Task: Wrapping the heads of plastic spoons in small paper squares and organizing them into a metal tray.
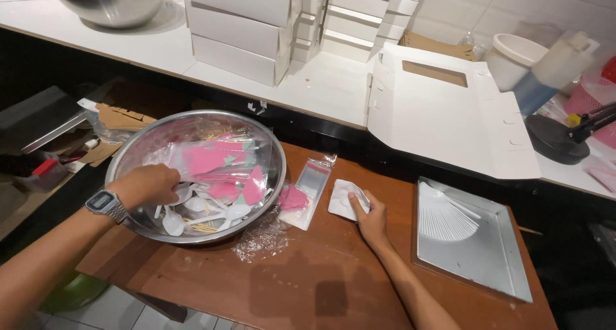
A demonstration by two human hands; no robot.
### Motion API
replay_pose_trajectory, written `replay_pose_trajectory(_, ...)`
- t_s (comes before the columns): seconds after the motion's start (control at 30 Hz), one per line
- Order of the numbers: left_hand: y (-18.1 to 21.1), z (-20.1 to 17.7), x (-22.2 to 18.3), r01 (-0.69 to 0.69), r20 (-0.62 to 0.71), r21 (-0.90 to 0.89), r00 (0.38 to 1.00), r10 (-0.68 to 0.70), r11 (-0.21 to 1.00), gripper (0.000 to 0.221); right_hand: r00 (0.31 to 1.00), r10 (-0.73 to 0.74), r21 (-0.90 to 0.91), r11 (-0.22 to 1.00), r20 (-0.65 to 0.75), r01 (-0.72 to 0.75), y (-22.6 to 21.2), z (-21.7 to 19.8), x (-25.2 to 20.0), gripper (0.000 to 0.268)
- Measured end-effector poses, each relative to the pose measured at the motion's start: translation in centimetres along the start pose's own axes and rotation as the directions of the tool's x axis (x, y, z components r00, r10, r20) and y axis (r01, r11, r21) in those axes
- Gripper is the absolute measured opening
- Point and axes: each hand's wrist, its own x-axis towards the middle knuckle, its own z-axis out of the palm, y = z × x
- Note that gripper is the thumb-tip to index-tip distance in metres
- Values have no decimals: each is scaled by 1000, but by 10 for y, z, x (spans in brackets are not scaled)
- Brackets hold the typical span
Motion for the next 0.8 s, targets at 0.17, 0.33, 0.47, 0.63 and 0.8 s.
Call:
replay_pose_trajectory(0.17,11,14,1,-68,-3,78,998,69,995,35,1000,1,5,1000,2,-1,-14,-2,-5,13)
replay_pose_trajectory(0.33,6,18,6,-119,-55,100,991,125,988,25,1000,-10,5,1000,3,10,-29,-4,-9,14)
replay_pose_trajectory(0.47,17,-40,-24,-74,4,74,997,73,995,13,995,-82,37,996,51,80,-45,-8,-11,33)
replay_pose_trajectory(0.63,36,-115,-59,65,84,-128,995,-54,990,33,994,-97,19,995,46,96,-46,-9,-13,38)
replay_pose_trajectory(0.8,63,-174,-110,-193,-333,-631,942,-38,751,49,995,-79,48,996,54,76,-48,-9,-11,35)
